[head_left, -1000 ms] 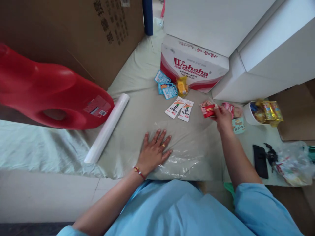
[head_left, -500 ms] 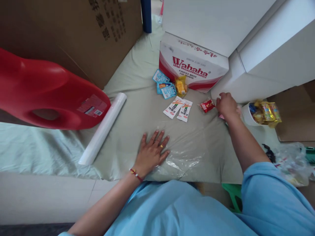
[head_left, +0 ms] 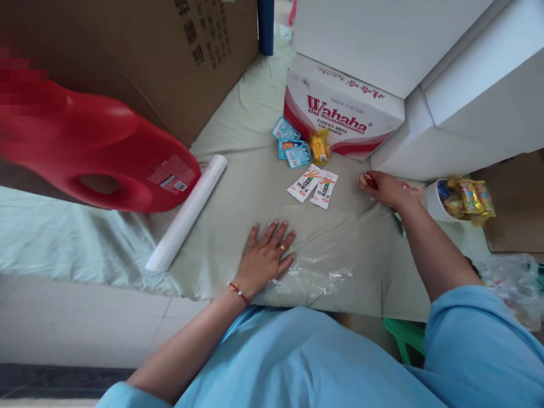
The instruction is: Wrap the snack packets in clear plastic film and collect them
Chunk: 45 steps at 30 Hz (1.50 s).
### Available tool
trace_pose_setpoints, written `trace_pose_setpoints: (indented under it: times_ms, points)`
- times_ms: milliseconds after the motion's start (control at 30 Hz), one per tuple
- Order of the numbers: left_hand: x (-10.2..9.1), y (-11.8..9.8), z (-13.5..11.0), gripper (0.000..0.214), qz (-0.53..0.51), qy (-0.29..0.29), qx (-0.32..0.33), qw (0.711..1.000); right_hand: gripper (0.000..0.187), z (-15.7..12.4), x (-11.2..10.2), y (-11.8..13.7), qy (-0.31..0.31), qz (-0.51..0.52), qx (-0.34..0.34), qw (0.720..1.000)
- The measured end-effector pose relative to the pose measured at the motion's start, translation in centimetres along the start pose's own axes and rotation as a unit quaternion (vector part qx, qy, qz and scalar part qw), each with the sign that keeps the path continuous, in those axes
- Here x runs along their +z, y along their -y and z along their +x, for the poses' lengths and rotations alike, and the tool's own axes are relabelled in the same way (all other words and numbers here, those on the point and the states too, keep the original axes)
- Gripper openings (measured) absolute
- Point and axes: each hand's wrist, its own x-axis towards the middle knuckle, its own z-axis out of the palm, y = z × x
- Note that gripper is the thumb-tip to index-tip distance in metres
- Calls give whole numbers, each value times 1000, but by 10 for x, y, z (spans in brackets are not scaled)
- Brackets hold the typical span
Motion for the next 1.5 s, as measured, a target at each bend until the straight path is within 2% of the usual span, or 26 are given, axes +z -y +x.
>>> trace_pose_setpoints:
  times_ms: [67, 133, 167, 233, 300, 367, 400, 467, 533, 567, 633, 700, 800, 900, 967, 1067, 1167, 1333, 1433, 1500]
  points:
    - [-1, 0, 0, 61, 0, -4, 4, 1000, 27, -22, -2, 7, -31, 146, 49, 988]
    - [-1, 0, 0, 63, 1, -4, 8, 1000, 29, -44, 1, 19, -19, 306, 89, 948]
    - [-2, -1, 0, 64, 3, -2, 9, 1000, 31, -55, 4, 27, 11, 381, 97, 920]
    - [-2, -1, 0, 64, 8, 0, 9, 1000, 38, -73, 15, 48, 119, 489, 88, 859]
    - [-2, -2, 0, 63, 12, 1, 9, 1000, 44, -84, 28, 74, 258, 528, 57, 807]
    - [-2, -2, 0, 62, 16, -2, 10, 1000, 43, -86, 43, 100, 367, 516, 19, 774]
    - [-2, -3, 0, 62, 19, -5, 10, 1000, 43, -85, 49, 112, 405, 498, 0, 767]
    - [-2, -4, -1, 62, 22, -8, 11, 1000, 40, -78, 58, 130, 435, 442, -36, 784]
    - [-3, -4, -2, 62, 23, -11, 11, 1000, 33, -72, 59, 137, 397, 350, -65, 846]
    - [-3, -5, -2, 62, 23, -12, 12, 1000, 28, -70, 56, 138, 351, 291, -72, 887]
    - [-2, -5, -2, 62, 20, -15, 12, 1000, 20, -71, 49, 134, 217, 167, -63, 960]
    - [-2, -4, -2, 62, 16, -17, 11, 1000, 20, -80, 42, 130, 89, 76, -34, 993]
    - [-2, -4, -1, 62, 14, -17, 10, 1000, 39, -104, 46, 134, -26, 45, -33, 998]
    - [-2, -5, -2, 62, 14, -19, 11, 1000, 64, -130, 68, 156, -61, 21, -63, 996]
    - [-2, -5, -2, 62, 18, -21, 11, 1000, 71, -141, 86, 173, -58, -6, -72, 996]
    - [-1, -6, -1, 61, 26, -21, 11, 999, 69, -145, 104, 188, -43, -28, -74, 996]
    - [-1, -5, -1, 61, 29, -18, 11, 999, 63, -138, 106, 183, -36, -41, -76, 996]
    - [1, -3, -2, 76, 32, -19, 23, 999, 39, -127, 89, 161, 25, -46, -103, 993]
    - [2, -2, -2, 85, 30, -22, 29, 999, 40, -128, 76, 156, 31, -29, -85, 995]
    - [3, -2, -2, 89, 30, -24, 29, 999, 43, -130, 72, 159, 29, -18, -101, 994]
